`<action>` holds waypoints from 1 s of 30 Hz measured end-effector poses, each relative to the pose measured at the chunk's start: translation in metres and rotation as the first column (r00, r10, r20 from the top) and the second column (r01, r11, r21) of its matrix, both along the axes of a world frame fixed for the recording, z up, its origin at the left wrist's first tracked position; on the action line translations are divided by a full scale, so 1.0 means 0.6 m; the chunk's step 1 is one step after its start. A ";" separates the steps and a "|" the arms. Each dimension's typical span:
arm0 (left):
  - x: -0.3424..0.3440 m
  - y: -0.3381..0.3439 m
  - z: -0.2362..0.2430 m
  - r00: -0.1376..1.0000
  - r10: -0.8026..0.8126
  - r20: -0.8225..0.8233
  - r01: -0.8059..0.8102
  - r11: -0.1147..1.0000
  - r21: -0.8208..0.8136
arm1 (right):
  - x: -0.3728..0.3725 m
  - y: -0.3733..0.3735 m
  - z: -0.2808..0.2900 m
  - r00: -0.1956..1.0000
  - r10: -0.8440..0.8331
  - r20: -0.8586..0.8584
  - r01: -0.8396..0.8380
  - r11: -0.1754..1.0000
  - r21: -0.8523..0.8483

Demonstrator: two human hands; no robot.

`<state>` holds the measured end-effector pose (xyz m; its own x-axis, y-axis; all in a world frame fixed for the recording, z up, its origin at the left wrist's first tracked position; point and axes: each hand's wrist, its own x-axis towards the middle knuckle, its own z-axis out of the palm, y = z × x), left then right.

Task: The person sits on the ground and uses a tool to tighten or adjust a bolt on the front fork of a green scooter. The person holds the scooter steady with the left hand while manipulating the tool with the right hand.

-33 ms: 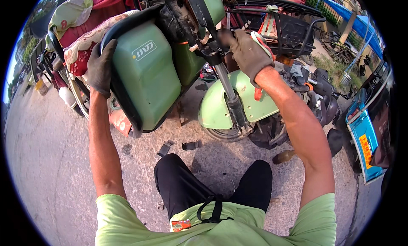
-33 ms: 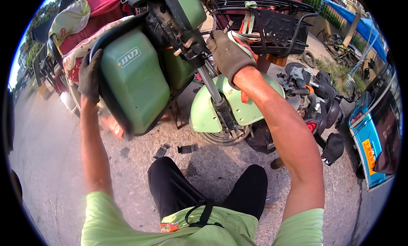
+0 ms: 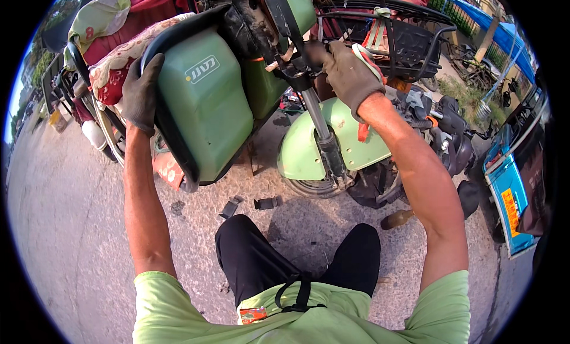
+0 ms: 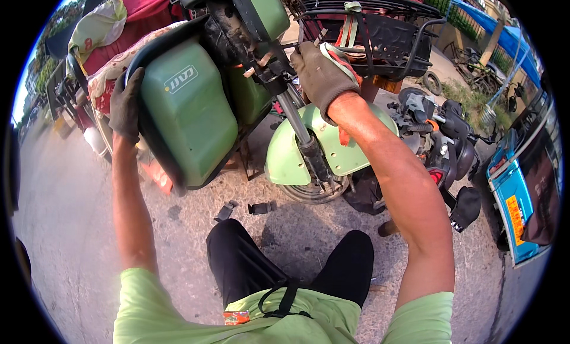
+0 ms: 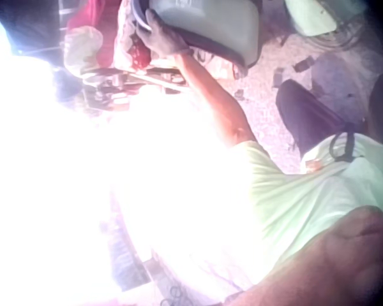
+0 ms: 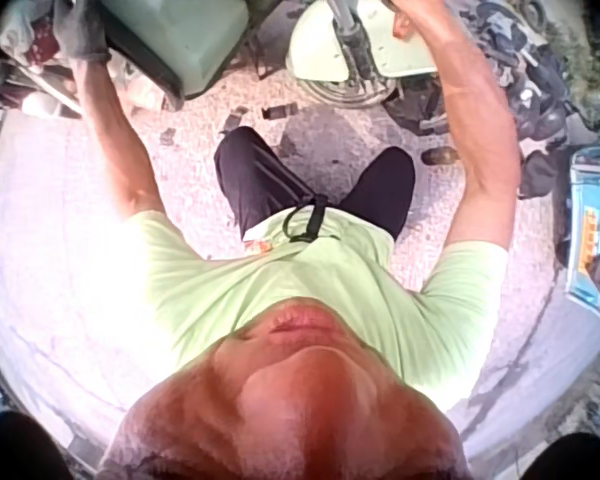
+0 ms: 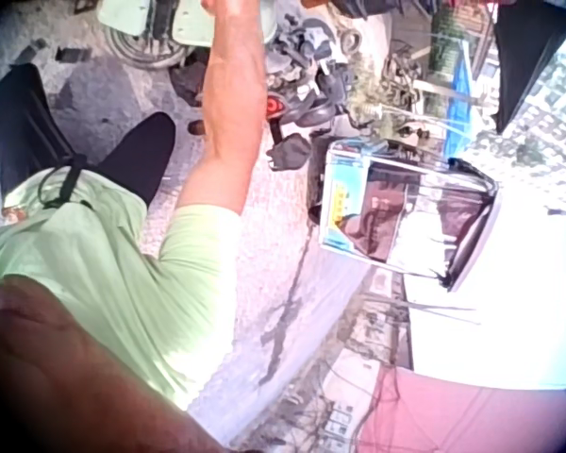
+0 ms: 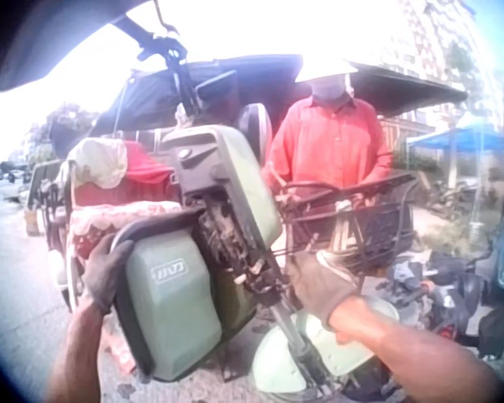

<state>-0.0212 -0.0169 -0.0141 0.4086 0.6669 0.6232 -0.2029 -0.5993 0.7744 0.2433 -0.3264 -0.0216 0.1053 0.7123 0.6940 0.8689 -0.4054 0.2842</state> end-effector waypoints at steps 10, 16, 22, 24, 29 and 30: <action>0.000 0.005 -0.001 1.000 0.016 -0.005 -0.016 1.000 -0.015 | -0.022 0.026 0.034 0.906 -0.043 -0.422 0.080 0.994 0.071; 0.004 -0.005 0.002 1.000 0.026 -0.009 -0.027 1.000 -0.014 | -0.009 0.023 0.038 0.946 -0.098 -0.310 0.077 0.994 -0.079; 0.004 0.000 -0.001 0.999 0.054 -0.008 -0.054 0.999 0.001 | -0.026 0.026 0.065 0.962 -0.260 0.088 0.270 0.838 -0.474; 0.003 0.005 -0.002 1.000 0.027 0.001 -0.027 0.999 -0.018 | -0.017 0.015 0.059 0.928 -0.174 0.329 0.319 0.828 -0.461; 0.011 0.021 -0.007 1.000 -0.008 0.007 0.009 0.999 -0.041 | -0.007 0.018 0.071 0.978 -0.206 -0.021 0.177 0.883 -0.434; 0.012 0.015 -0.005 1.000 0.011 0.003 -0.011 0.999 -0.037 | -0.009 0.021 0.073 0.970 -0.229 -0.078 0.174 0.884 -0.435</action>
